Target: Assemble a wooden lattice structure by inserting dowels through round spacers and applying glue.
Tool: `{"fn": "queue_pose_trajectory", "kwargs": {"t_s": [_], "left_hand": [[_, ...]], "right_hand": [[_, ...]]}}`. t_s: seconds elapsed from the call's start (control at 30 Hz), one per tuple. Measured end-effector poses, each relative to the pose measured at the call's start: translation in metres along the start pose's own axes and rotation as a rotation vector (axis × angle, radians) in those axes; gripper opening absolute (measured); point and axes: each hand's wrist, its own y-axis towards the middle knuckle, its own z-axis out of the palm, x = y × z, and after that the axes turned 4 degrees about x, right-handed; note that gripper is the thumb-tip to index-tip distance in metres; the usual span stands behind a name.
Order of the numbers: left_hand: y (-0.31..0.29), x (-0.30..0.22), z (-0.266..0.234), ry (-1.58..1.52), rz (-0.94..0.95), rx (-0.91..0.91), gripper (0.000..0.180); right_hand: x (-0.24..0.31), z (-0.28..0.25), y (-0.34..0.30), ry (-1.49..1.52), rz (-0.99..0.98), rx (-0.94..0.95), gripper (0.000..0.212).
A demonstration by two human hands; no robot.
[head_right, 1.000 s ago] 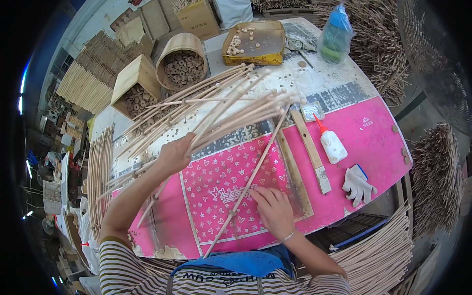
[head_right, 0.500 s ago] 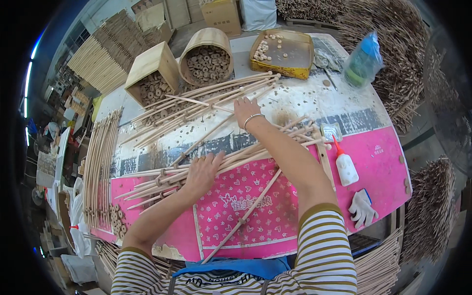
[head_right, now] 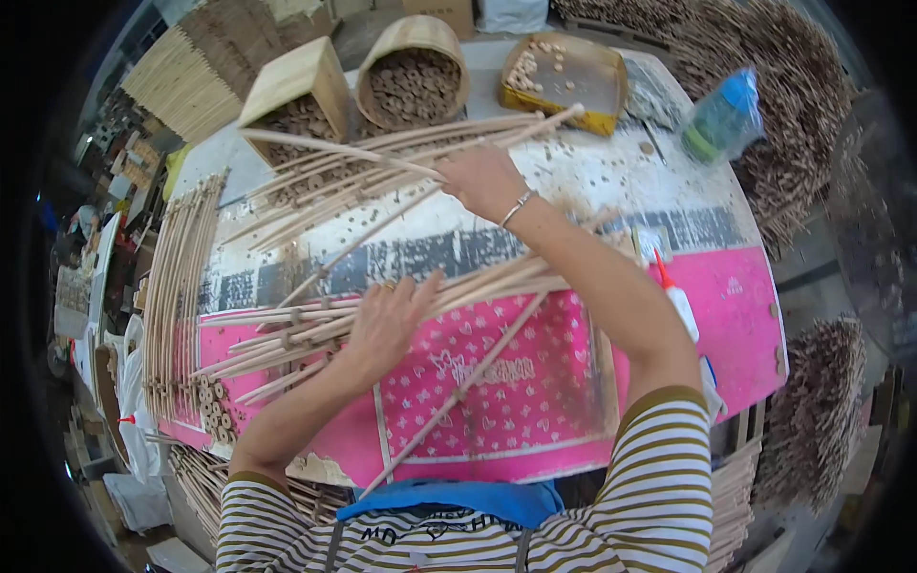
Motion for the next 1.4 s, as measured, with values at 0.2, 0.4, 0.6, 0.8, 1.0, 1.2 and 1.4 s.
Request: {"fn": "queue_pose_trajectory", "kwargs": {"t_s": [0.2, 0.4, 0.6, 0.8, 1.0, 1.2, 1.4], "left_hand": [[-0.025, -0.021, -0.013, -0.104, 0.004, 0.021, 0.083], [-0.037, -0.082, 0.018, -0.284, -0.028, 0.073, 0.093], [-0.048, -0.119, 0.039, -0.315, -0.068, 0.082, 0.106], [-0.044, -0.101, 0.048, -0.330, -0.080, 0.066, 0.099], [-0.049, -0.063, -0.019, 0.051, 0.061, -0.095, 0.072], [-0.080, 0.011, -0.038, 0.118, 0.146, -0.179, 0.059], [-0.104, 0.015, 0.019, 0.048, 0.205, -0.119, 0.062]], "right_hand": [[0.060, -0.018, -0.035, 0.132, -0.106, 0.455, 0.022], [0.051, 0.019, -0.098, 0.411, 0.032, 0.593, 0.026], [0.065, 0.036, -0.119, 0.397, 0.026, 0.600, 0.023], [0.074, 0.037, -0.112, 0.424, 0.030, 0.606, 0.025], [0.094, -0.064, -0.086, 0.466, 0.157, 0.470, 0.021], [0.140, -0.050, -0.067, 0.369, 0.082, 0.200, 0.019], [0.145, 0.009, -0.110, 0.413, 0.123, 0.193, 0.016]]}}
